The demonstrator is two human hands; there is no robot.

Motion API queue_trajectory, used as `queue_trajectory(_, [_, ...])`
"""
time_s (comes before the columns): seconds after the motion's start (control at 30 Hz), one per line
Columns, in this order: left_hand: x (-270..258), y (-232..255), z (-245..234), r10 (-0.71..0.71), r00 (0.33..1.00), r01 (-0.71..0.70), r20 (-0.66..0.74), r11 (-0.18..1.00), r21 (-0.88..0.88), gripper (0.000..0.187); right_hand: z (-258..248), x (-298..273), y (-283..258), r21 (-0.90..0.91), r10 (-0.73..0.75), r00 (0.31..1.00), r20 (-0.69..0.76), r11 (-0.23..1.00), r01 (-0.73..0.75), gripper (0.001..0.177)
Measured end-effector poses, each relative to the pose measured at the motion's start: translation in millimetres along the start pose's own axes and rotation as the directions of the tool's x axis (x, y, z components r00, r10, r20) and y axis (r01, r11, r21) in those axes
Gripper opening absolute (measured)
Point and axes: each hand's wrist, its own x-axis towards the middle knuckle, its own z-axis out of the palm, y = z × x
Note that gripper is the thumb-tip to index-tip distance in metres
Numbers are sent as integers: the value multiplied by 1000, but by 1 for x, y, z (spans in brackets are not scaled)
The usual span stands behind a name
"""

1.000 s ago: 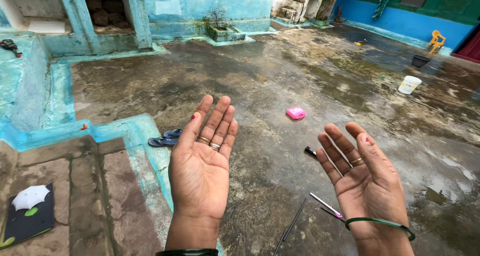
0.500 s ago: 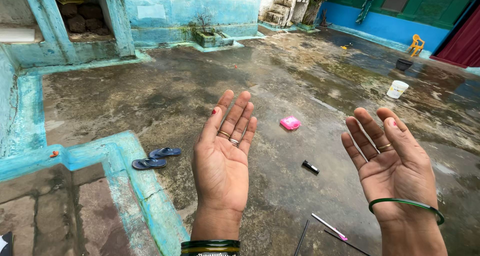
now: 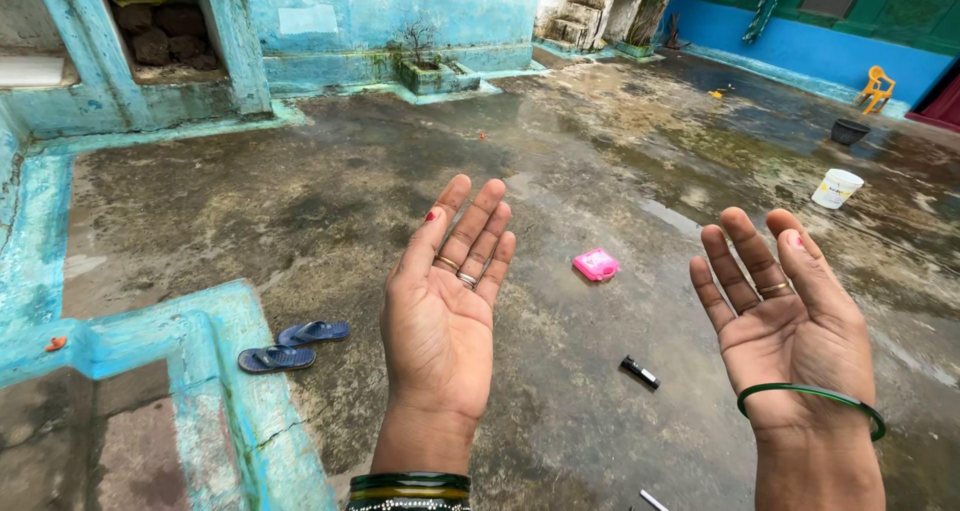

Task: The person picks up and handles various plastic toy parts and objects, including a rod, a medical kit box, a black base, a white ball, and a doll head, placing them into a basket.

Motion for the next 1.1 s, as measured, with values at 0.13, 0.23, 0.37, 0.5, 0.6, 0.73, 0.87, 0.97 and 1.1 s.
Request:
queue_trajectory(0.13, [64,-38,1,-5,1000,5,4,1000,-4,51,-13,74,18,29,-13,1000,-25,999,13,21])
queue_trajectory(0.23, [105,-64,-1,-17,1000,17,-3,1000,6,50,-23,121,34,39,13,999,-37,999,-12,21])
queue_trajectory(0.37, [159,-90,-3,-58,998,58,-9,998,18,50,-25,172,55,72,49,998,-28,996,-47,22])
queue_trajectory(0.5, [220,-115,-14,-64,998,64,10,998,25,49,-19,223,79,43,44,996,-73,998,-41,22])
queue_trajectory(0.6, [278,-135,-26,-88,996,88,8,996,0,49,-14,268,102,20,28,996,-89,999,-27,24])
queue_trajectory(0.73, [360,-163,-45,-113,994,113,7,993,-15,48,-8,334,134,-32,8,989,-145,999,-12,23])
queue_trajectory(0.87, [457,-185,-51,-174,984,175,27,984,-23,48,9,419,160,-46,-31,982,-188,999,23,23])
queue_trajectory(0.97, [514,-208,-59,-198,980,198,14,980,-2,49,10,470,182,-37,-46,973,-225,999,38,23])
queue_trajectory(1.1, [577,-253,-72,-281,960,281,-1,959,-23,49,-2,526,207,-68,-10,962,-272,998,-8,24])
